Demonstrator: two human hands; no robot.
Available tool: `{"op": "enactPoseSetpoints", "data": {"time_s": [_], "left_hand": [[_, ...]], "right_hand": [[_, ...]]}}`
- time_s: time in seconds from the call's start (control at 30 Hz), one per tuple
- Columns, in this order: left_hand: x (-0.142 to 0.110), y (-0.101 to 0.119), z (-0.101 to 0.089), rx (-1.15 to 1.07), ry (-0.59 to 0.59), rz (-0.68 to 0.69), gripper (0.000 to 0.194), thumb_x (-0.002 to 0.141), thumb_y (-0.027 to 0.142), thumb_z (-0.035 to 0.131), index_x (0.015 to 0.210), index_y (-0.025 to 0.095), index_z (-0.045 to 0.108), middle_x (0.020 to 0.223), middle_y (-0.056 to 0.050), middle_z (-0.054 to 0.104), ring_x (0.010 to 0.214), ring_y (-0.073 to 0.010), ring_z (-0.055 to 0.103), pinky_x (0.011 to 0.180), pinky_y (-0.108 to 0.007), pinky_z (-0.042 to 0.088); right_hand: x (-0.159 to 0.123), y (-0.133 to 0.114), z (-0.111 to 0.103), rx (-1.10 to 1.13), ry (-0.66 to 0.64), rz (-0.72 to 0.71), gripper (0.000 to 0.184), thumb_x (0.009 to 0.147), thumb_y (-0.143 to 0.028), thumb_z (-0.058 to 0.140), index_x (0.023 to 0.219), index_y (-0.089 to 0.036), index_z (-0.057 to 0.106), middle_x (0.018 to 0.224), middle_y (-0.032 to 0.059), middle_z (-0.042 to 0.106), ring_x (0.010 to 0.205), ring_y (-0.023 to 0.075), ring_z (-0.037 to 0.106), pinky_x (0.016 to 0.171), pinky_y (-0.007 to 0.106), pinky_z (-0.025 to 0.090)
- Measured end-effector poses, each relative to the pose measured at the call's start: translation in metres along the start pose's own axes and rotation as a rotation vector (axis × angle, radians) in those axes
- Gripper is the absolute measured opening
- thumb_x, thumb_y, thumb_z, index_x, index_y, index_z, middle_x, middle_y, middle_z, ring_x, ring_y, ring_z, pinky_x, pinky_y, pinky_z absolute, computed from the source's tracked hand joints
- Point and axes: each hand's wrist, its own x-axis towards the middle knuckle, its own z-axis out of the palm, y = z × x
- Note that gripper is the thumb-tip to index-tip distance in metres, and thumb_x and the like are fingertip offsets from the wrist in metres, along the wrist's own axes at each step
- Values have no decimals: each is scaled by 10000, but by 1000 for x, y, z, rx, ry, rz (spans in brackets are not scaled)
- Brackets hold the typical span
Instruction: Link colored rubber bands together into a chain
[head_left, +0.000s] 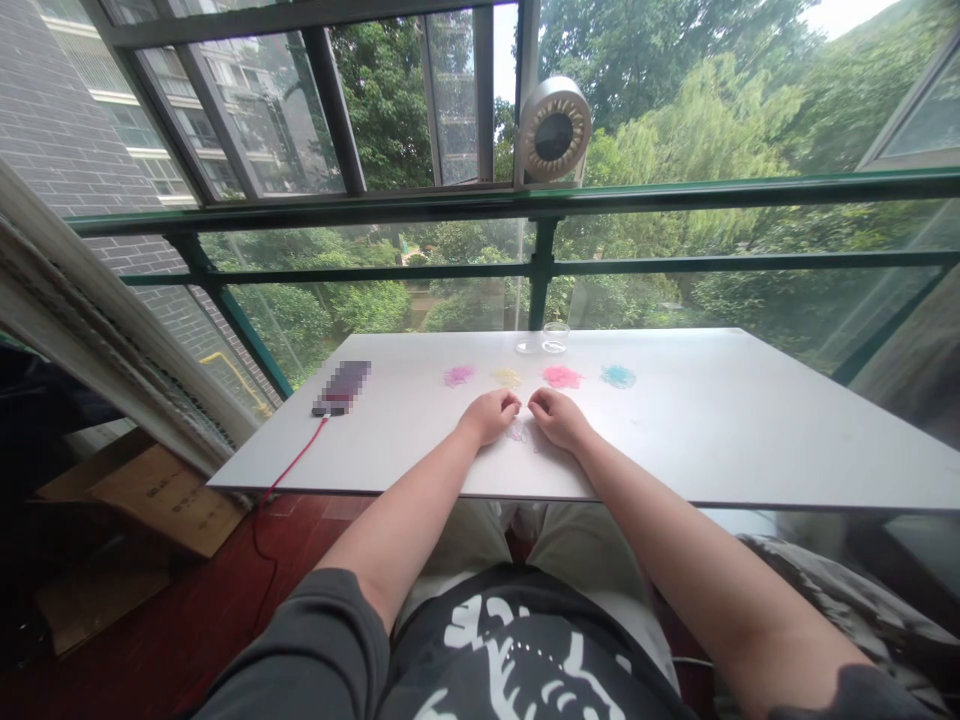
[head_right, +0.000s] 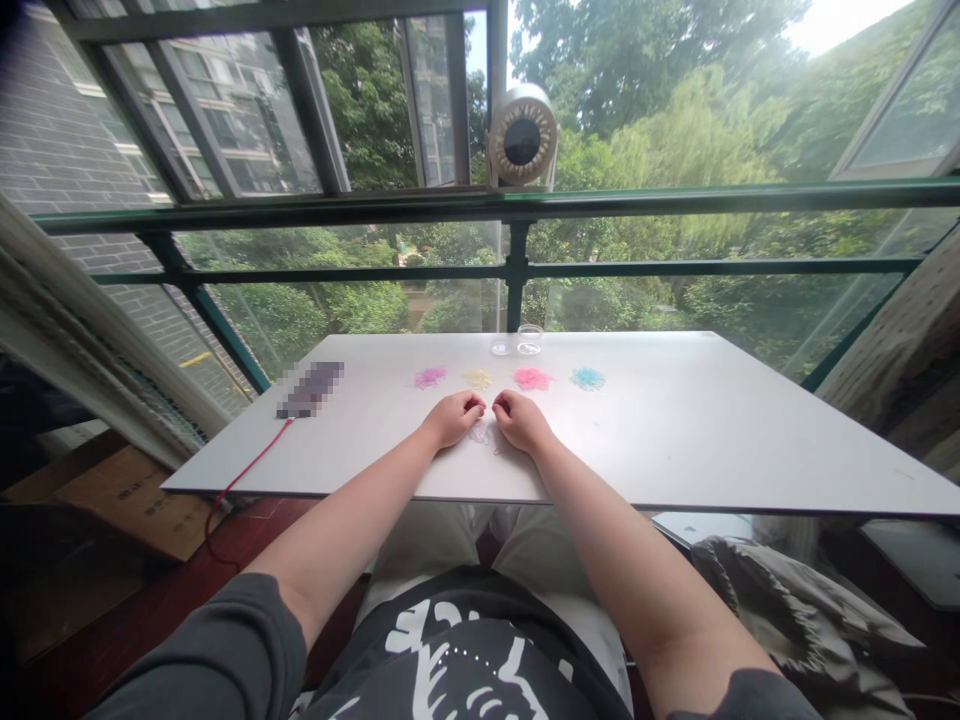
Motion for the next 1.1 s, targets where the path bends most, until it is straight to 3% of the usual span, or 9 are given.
{"op": "enactPoseSetpoints", "data": {"time_s": [1.1], "left_hand": [[1, 3, 0, -50, 17, 28, 200, 808, 245, 449, 882, 170, 619, 855, -16, 677, 785, -134, 593, 765, -238, 447]], "right_hand": [[-4, -6, -2, -8, -41, -50, 69, 727, -220, 465, 703, -194, 525, 628, -8, 561, 589, 127, 477, 577, 236, 351]]}}
